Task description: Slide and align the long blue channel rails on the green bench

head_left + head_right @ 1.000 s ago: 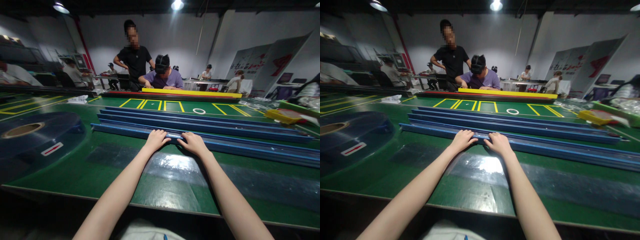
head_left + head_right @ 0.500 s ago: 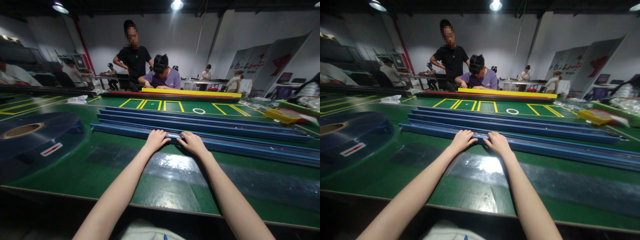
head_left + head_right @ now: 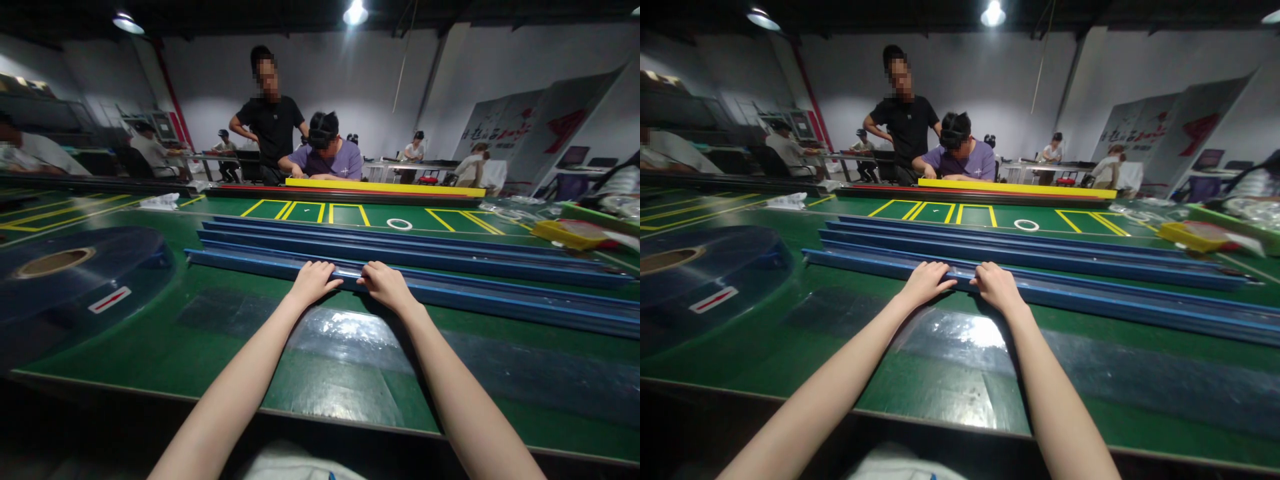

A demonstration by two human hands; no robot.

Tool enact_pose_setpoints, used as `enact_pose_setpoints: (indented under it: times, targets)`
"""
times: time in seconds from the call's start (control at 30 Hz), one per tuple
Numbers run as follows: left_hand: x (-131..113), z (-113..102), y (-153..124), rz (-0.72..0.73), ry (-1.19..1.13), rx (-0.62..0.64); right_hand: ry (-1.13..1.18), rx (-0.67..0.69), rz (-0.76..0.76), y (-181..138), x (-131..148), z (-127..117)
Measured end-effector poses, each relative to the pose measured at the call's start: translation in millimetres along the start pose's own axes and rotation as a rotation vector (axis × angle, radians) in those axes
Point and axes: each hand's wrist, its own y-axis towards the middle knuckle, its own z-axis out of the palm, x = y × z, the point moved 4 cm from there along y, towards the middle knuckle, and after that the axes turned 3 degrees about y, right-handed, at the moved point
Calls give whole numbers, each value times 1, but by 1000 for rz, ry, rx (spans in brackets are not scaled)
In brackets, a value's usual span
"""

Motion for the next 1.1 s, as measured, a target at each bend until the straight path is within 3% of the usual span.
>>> enact_pose_setpoints:
  times: [0.17, 0.5, 1.1]
  targets:
    - [7, -7, -1, -33, -87, -1, -19, 50, 28, -1, -1, -8]
    - [16, -17, -2, -36, -185, -27, 31, 143, 159, -16, -34, -20]
    - [17, -12, 0, -102, -205, -11, 42, 182, 243, -14, -33, -20]
